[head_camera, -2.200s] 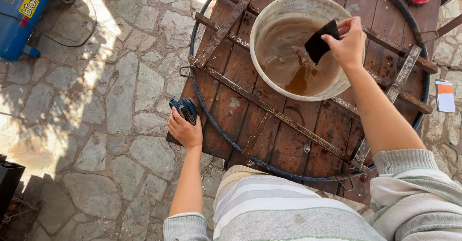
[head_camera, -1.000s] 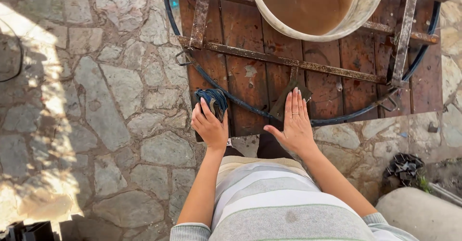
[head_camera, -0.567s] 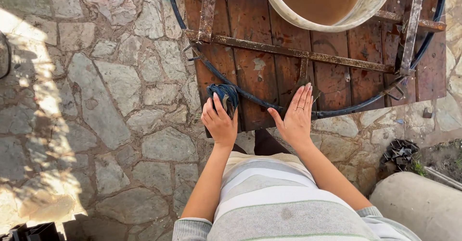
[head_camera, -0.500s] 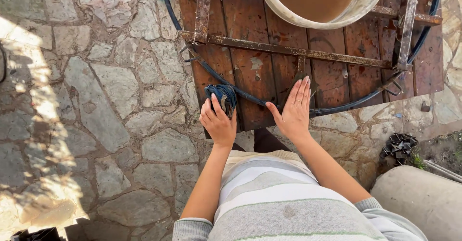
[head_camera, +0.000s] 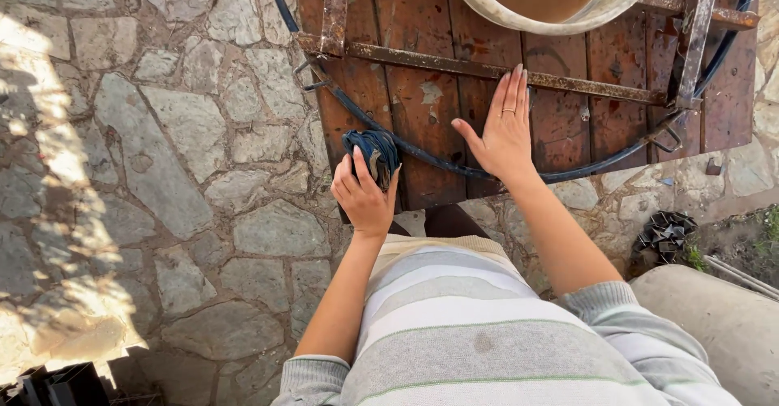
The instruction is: Sanding and cleaning a circular metal frame using a wet cloth and a sanding block
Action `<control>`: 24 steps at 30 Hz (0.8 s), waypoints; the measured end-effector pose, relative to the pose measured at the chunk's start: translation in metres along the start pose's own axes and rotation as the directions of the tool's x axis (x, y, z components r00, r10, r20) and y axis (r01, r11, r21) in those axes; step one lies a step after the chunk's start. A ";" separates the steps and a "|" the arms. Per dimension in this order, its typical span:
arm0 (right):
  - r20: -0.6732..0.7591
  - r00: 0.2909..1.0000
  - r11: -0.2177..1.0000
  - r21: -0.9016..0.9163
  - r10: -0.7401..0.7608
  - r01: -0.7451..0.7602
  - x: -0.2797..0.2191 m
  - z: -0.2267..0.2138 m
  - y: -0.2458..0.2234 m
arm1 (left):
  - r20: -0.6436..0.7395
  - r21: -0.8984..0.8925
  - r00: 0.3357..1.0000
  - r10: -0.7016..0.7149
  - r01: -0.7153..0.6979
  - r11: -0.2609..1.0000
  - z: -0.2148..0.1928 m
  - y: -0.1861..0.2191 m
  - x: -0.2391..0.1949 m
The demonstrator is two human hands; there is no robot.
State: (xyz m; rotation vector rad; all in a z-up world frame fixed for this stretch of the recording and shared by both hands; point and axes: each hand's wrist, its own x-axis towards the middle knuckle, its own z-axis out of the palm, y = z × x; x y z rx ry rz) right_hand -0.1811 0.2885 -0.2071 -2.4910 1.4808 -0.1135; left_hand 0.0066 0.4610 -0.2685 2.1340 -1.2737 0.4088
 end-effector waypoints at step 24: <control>0.067 0.997 0.998 0.050 -0.044 0.040 -0.057 -0.009 -0.012 | -0.016 -0.004 0.999 0.030 -0.030 1.000 0.001 -0.001 0.001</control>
